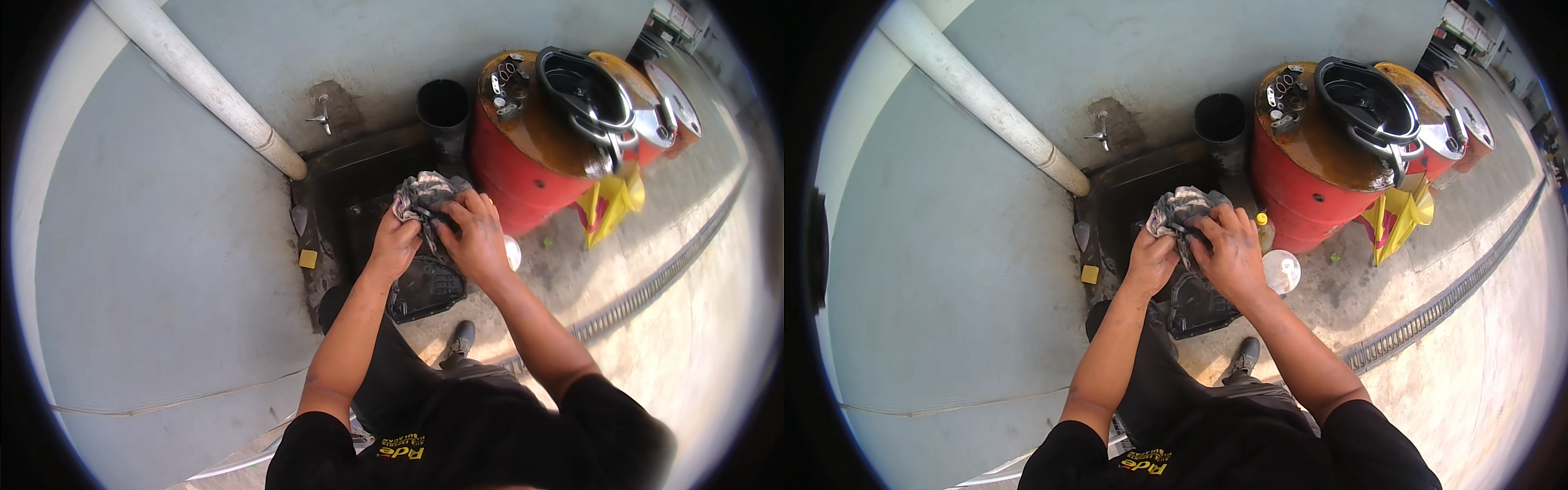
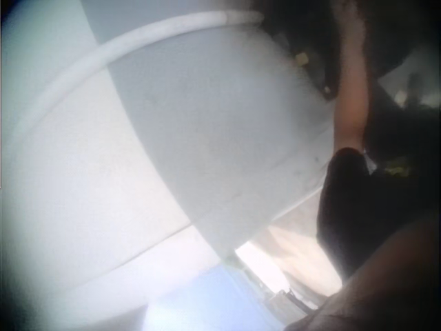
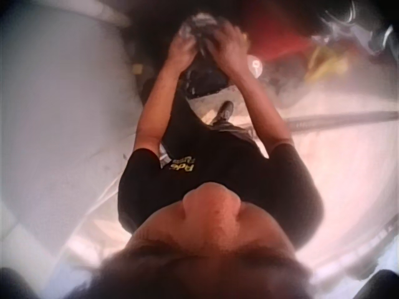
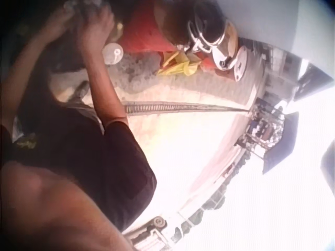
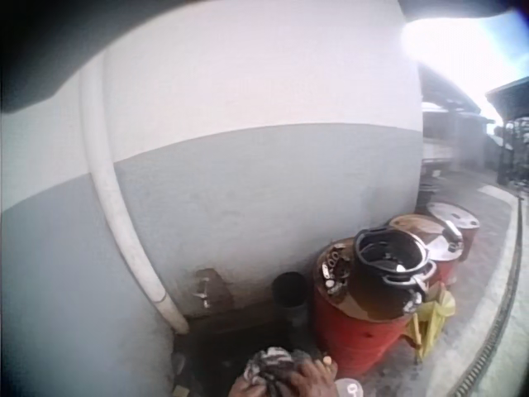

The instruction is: The person cleans a greasy mechanical part by pouring liquid from a plastic bottle onto it and scrubbing with a cloth. They repeatedly wipe the part and the cloth, then walk to a nearby vehicle to place a glove on the hood before returning to continue cleaning.

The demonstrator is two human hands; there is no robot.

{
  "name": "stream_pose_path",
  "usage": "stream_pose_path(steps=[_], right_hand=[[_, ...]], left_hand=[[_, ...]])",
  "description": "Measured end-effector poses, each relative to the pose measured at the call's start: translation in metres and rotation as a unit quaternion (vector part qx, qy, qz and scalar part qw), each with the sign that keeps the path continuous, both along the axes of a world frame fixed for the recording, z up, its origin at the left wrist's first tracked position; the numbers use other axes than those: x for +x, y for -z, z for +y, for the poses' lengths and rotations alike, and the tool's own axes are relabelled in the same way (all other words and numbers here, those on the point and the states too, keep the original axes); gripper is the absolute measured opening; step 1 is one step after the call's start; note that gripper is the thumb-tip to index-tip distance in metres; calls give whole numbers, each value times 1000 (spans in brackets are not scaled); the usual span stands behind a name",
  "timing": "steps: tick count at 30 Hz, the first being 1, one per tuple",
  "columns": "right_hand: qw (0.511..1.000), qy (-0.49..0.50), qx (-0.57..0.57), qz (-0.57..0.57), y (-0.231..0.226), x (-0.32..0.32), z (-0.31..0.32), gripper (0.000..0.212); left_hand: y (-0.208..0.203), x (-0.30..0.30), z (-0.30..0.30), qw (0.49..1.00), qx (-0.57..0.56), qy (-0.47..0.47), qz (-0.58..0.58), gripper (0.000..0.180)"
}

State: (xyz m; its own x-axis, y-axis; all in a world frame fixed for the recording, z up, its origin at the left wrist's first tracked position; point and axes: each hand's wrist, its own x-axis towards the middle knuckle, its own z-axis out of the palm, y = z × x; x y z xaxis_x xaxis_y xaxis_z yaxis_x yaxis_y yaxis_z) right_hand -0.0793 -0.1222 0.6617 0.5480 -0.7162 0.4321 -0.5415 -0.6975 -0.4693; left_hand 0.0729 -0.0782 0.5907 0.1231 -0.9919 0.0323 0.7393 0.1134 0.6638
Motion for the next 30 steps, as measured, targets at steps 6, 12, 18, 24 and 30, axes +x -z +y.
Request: stream_pose_path(steps=[6,12,18,24,30], right_hand=[[989,12,127,-76,13,-18,-17,17],[924,-11,348,-160,-1,-38,-29,20],[996,84,-37,4,40,0,-15,15],[994,68,5,90,67,-4,-19,16],[979,5,100,178,88,-51,-27,27]], left_hand=[[3,-13,-2,994,33,102,-39,51],[-10,-7,-3,985,8,111,132,43],[-11,-61,-28,964,109,-12,242,46],[29,-56,-42,963,180,-83,182,42],[2,-33,-31,973,85,-109,182,45]])
